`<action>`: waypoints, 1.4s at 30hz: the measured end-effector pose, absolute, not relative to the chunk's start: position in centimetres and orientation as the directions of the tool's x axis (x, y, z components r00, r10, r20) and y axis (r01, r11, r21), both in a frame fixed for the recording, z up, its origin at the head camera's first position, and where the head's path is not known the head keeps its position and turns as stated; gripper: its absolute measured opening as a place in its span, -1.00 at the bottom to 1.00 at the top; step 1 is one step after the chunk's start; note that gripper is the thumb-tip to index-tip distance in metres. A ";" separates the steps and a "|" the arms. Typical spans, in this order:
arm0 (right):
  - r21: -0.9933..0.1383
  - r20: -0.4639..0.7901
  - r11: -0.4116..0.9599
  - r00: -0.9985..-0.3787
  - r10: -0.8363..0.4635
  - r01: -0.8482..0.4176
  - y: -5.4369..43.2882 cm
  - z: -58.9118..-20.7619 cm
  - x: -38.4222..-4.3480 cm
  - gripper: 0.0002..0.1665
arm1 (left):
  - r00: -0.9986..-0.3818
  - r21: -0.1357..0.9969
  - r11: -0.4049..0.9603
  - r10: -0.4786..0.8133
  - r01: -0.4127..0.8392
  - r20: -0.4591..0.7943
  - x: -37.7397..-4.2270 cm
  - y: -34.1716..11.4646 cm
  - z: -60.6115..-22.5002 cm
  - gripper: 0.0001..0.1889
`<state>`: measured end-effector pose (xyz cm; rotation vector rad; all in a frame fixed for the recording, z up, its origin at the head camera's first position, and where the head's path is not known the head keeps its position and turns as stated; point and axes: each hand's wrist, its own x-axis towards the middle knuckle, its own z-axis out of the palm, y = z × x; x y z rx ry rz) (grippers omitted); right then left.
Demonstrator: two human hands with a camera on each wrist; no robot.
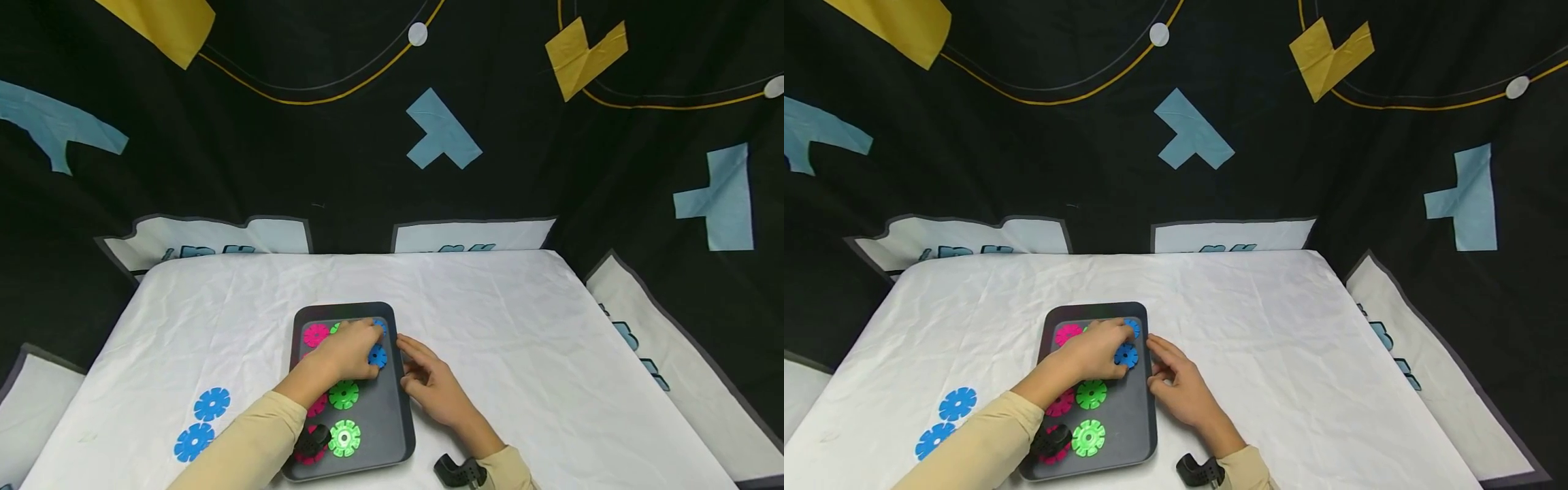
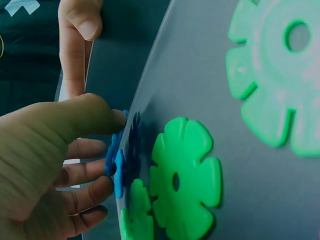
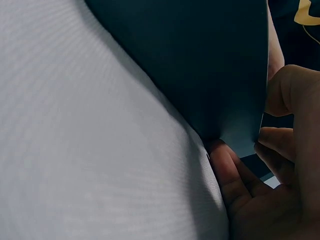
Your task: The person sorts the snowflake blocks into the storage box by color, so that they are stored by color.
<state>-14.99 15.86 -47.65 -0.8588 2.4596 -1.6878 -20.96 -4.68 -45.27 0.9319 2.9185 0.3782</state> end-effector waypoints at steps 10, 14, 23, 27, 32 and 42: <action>-0.867 0.275 0.266 -0.850 -0.449 -0.421 15.7 -47.7 -15.1 -0.27 | -0.814 0.305 0.765 0.577 0.566 0.064 -21.0 -5.1 -45.9 -0.54; -0.867 0.267 0.274 -0.853 -0.449 -0.415 15.7 -47.7 -15.0 -0.27 | -0.831 0.324 0.774 0.552 0.544 0.077 -20.6 -5.9 -45.6 -0.55; -0.875 0.234 0.293 -0.866 -0.443 -0.386 15.5 -47.2 -14.9 -0.27 | -0.839 0.402 0.736 0.488 0.544 0.241 -19.2 -8.9 -43.9 -0.63; -0.876 0.229 0.300 -0.872 -0.432 -0.378 15.4 -47.3 -14.8 -0.27 | -0.842 0.407 0.738 0.451 0.538 0.294 -18.5 -10.6 -43.1 -0.65; -0.876 0.226 0.303 -0.875 -0.429 -0.375 15.4 -47.6 -14.6 -0.26 | -0.858 0.436 0.742 0.398 0.510 0.325 -17.1 -13.0 -42.4 -0.66; -0.872 0.223 0.312 -0.874 -0.432 -0.377 15.4 -47.4 -14.6 -0.26 | -0.935 0.628 0.696 0.209 0.348 0.286 -14.5 -18.8 -43.6 -0.70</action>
